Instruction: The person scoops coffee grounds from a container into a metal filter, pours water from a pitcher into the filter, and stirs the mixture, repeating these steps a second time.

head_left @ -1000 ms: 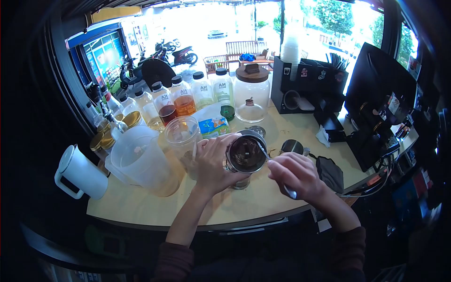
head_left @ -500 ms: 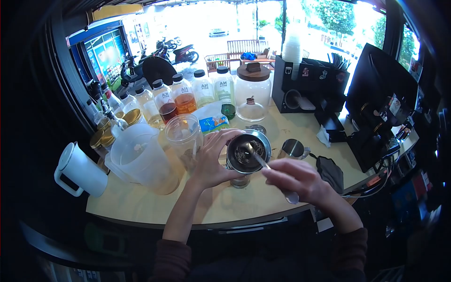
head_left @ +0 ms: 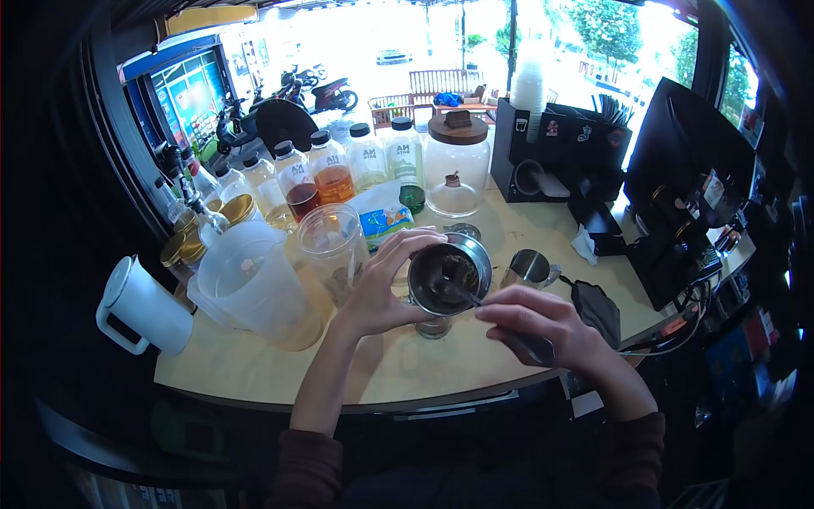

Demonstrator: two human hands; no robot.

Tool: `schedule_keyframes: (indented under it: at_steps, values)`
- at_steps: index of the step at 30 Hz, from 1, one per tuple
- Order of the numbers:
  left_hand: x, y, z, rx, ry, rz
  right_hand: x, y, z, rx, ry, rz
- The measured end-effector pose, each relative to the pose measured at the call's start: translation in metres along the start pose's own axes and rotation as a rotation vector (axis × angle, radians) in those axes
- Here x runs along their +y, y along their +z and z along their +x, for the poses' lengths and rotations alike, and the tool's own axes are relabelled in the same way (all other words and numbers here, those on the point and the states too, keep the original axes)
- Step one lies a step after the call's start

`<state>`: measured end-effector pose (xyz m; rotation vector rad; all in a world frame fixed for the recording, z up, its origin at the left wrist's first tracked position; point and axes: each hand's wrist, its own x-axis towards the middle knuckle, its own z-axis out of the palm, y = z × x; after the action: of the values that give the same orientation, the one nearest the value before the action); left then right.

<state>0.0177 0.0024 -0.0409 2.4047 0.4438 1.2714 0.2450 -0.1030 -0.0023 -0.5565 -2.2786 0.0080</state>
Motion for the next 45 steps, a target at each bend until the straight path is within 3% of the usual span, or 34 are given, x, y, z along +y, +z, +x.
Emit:
schedule_keyframes:
  at_steps: [3,5,9,13,17,21,25,29,33,35,41,45]
  values:
    - [0.002,-0.002,0.001,0.009,0.003,-0.009,-0.002,-0.001,0.001,0.021,0.053,0.010]
    - [0.002,-0.004,0.002,-0.023,0.018,0.067,-0.004,-0.002,0.002,-0.088,0.053,0.065]
    - [0.002,-0.006,0.000,-0.026,0.025,0.107,0.000,-0.002,0.006,0.031,0.076,-0.007]
    - [0.003,-0.008,-0.001,-0.027,0.026,0.172,-0.005,0.002,0.004,-0.079,0.076,0.050]
    - [0.007,-0.008,-0.001,0.002,0.035,0.236,0.004,0.004,0.003,0.056,0.092,-0.014]
    - [0.007,-0.008,-0.002,-0.001,0.034,0.320,0.001,0.004,0.002,-0.044,0.038,-0.003]
    - [0.009,-0.009,-0.003,0.003,0.017,0.344,0.008,0.004,0.003,0.096,0.034,-0.060]
    - [0.008,-0.008,-0.003,0.018,0.016,0.393,0.006,0.007,0.003,0.014,-0.005,-0.033]
    - [0.009,-0.009,-0.004,0.023,0.015,0.393,0.009,0.005,0.005,0.105,0.039,-0.036]
    - [0.008,-0.009,-0.004,0.015,0.023,0.420,0.008,0.009,0.002,0.040,0.012,-0.017]
    - [0.010,-0.007,-0.002,0.003,0.027,0.418,0.008,0.006,0.004,0.099,0.058,-0.030]
    - [0.012,-0.007,0.000,-0.006,0.035,0.441,0.002,0.002,0.005,-0.057,0.136,0.097]
